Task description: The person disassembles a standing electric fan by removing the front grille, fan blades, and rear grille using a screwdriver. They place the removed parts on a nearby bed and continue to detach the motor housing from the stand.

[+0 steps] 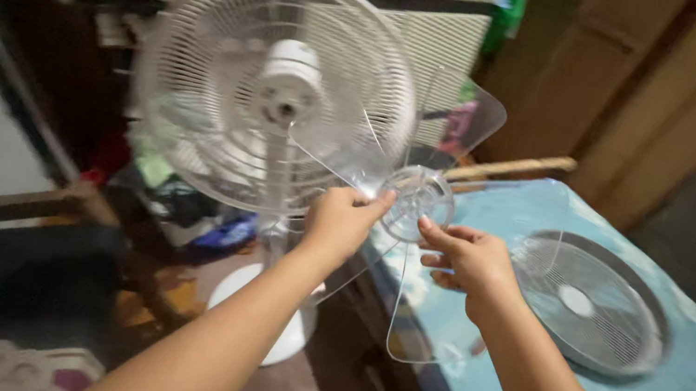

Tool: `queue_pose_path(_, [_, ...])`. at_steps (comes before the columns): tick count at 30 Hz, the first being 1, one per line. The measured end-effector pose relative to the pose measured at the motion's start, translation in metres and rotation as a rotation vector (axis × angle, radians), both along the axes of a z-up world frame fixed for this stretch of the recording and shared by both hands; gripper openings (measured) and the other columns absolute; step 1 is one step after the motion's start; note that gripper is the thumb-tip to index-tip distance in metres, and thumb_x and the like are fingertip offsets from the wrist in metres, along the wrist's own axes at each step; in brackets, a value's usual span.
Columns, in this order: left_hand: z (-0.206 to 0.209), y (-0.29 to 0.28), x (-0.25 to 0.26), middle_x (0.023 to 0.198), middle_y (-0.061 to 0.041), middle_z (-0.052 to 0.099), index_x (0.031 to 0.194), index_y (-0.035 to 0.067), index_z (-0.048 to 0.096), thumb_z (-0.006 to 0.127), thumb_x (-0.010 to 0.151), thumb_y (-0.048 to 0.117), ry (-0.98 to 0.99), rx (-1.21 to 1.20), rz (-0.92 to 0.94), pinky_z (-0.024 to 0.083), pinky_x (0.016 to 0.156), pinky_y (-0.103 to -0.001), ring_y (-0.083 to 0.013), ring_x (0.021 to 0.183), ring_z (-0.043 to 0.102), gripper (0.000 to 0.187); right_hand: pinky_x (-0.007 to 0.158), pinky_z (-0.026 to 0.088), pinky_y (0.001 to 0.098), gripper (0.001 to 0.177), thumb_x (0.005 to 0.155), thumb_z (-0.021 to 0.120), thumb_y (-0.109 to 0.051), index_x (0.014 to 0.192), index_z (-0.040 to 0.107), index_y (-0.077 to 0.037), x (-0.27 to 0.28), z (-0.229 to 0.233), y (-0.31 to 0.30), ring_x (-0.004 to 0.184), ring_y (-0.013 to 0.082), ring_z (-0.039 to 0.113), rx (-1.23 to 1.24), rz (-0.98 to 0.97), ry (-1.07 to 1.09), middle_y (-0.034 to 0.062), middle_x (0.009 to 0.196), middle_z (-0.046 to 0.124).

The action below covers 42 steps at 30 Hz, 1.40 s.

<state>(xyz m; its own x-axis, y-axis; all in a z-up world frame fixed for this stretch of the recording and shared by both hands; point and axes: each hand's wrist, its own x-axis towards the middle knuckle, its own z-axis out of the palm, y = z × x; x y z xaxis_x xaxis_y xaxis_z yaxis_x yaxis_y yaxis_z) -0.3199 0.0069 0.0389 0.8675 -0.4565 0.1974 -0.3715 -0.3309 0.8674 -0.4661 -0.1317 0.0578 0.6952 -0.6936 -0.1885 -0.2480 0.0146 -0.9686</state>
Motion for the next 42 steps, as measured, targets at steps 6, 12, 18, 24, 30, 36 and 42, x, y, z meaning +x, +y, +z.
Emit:
queue_pose_path(6, [-0.003, -0.082, -0.073, 0.070, -0.017, 0.073, 0.078, 0.004, 0.080, 0.064, 0.086, 0.067, -0.039, 0.089, -0.215, 0.054, 0.071, -0.045, -0.0330, 0.071, 0.075, 0.065, 0.068, 0.054, 0.0305, 0.045, 0.079, 0.084, -0.040, 0.104, 0.077, -0.003, -0.097, -0.004, -0.050, 0.076, 0.0138, 0.067, 0.031, -0.174, 0.005, 0.0048, 0.092, 0.075])
queue_pose_path(12, [-0.009, -0.147, -0.136, 0.068, -0.012, 0.075, 0.075, 0.008, 0.079, 0.066, 0.079, 0.066, 0.012, 0.023, -0.346, 0.055, 0.070, -0.042, -0.0309, 0.072, 0.076, 0.059, 0.064, 0.049, 0.0318, 0.050, 0.077, 0.086, -0.042, 0.102, 0.075, -0.001, -0.175, -0.009, -0.091, 0.074, 0.0163, 0.065, 0.028, -0.309, -0.019, 0.0063, 0.090, 0.074])
queue_pose_path(18, [-0.029, -0.196, -0.179, 0.066, -0.019, 0.070, 0.071, 0.004, 0.075, 0.062, 0.087, 0.062, -0.051, 0.098, -0.446, 0.052, 0.074, -0.048, -0.0381, 0.069, 0.072, 0.061, 0.070, 0.056, 0.0324, 0.052, 0.075, 0.085, -0.045, 0.105, 0.075, -0.004, -0.223, -0.019, -0.112, 0.080, 0.0149, 0.070, 0.037, -0.429, 0.086, 0.0063, 0.094, 0.077])
queue_pose_path(24, [-0.047, -0.246, -0.194, 0.068, -0.019, 0.071, 0.070, 0.003, 0.075, 0.058, 0.093, 0.059, -0.105, 0.129, -0.516, 0.051, 0.076, -0.049, -0.0389, 0.072, 0.071, 0.063, 0.072, 0.055, 0.0320, 0.050, 0.081, 0.078, -0.045, 0.111, 0.076, -0.004, -0.252, -0.032, -0.138, 0.083, 0.0157, 0.070, 0.108, -0.401, 0.136, 0.0049, 0.100, 0.076])
queue_pose_path(30, [-0.086, -0.334, -0.170, 0.071, -0.018, 0.075, 0.077, 0.005, 0.078, 0.061, 0.088, 0.059, 0.013, 0.178, -0.533, 0.052, 0.083, -0.048, -0.0382, 0.079, 0.073, 0.057, 0.074, 0.058, 0.0323, 0.045, 0.090, 0.069, -0.041, 0.115, 0.076, -0.004, -0.275, -0.066, -0.180, 0.085, 0.0164, 0.072, 0.285, -0.430, 0.192, 0.0066, 0.103, 0.079])
queue_pose_path(36, [-0.132, -0.453, -0.130, 0.081, -0.023, 0.074, 0.082, 0.003, 0.079, 0.061, 0.090, 0.059, 0.002, 0.324, -0.583, 0.052, 0.088, -0.049, -0.0419, 0.085, 0.072, 0.060, 0.068, 0.054, 0.0318, 0.038, 0.094, 0.063, -0.036, 0.119, 0.075, -0.009, -0.248, -0.100, -0.252, 0.081, 0.0158, 0.069, 0.361, -0.517, 0.223, 0.0052, 0.105, 0.077])
queue_pose_path(42, [-0.168, -0.540, -0.115, 0.085, -0.025, 0.075, 0.086, 0.004, 0.079, 0.057, 0.093, 0.055, -0.067, 0.340, -0.706, 0.033, 0.115, -0.052, -0.0422, 0.091, 0.071, 0.056, 0.061, 0.056, 0.0325, 0.030, 0.096, 0.067, -0.023, 0.113, 0.077, 0.000, -0.221, -0.161, -0.327, 0.071, 0.0178, 0.066, 0.379, -0.714, 0.226, 0.0102, 0.095, 0.077])
